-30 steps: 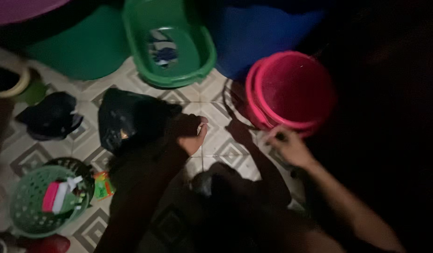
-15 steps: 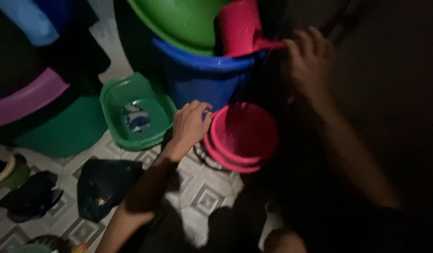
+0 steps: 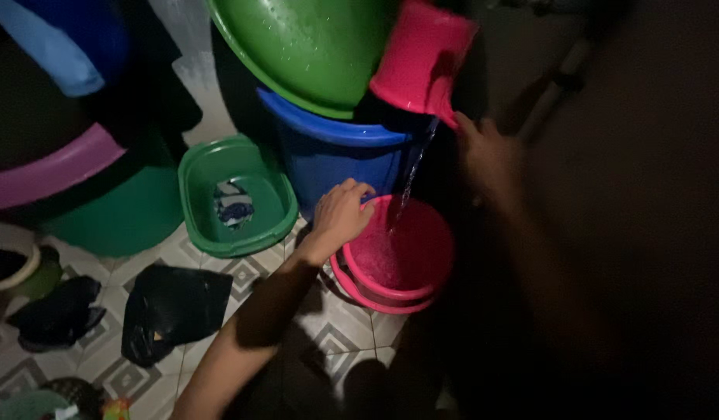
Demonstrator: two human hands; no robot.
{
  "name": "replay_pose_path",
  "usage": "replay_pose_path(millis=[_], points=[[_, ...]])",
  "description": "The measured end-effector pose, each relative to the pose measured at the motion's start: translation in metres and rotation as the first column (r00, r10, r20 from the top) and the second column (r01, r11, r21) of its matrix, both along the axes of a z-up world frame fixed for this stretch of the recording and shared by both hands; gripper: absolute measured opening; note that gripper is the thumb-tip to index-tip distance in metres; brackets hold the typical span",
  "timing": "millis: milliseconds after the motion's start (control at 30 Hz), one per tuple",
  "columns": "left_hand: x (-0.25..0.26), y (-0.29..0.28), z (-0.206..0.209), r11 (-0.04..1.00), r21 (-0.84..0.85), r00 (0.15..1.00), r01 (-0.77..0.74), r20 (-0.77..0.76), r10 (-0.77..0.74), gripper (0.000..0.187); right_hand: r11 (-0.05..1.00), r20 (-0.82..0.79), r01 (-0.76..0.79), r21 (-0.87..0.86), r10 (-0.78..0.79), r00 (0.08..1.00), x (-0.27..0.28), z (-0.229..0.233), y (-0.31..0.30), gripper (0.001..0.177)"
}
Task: The person rinses a dark garment by hand by pouring water from a pink pitcher and scrubbing it, then wrings the garment over the floor.
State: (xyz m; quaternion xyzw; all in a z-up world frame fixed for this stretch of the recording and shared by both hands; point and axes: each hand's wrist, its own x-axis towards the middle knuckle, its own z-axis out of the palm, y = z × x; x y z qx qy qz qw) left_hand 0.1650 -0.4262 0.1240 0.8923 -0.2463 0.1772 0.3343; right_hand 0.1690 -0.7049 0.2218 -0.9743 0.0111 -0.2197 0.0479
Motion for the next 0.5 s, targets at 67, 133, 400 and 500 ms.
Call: replay_pose_path(millis=[67,133,400,500], points=[[-0.003,0.007,-0.017,1.000,0.025,1.000,0.013,-0.029,-0.013,0.024,0.930,0.070,-0.060,0.362,0.037,0.997,-0.002,-0.034,-0.012,0.036],[-0.005,0.011,-0.038,0.999,0.029,0.998,0.020,-0.062,-0.018,0.023,0.906,0.204,-0.221,0.362,0.155,0.967,-0.020,-0.075,-0.021,0.038],[-0.042,0.054,-0.155,0.966,-0.075,0.959,0.247,-0.122,-0.254,0.022,0.909,-0.098,-0.029,0.417,0.076,0.992,-0.163,-0.141,0.009,0.036],[-0.069,0.076,-0.193,0.994,-0.087,0.974,0.071,-0.209,-0.088,0.023,0.972,-0.402,0.074,0.224,0.023,0.916,-0.173,-0.165,0.025,0.033]])
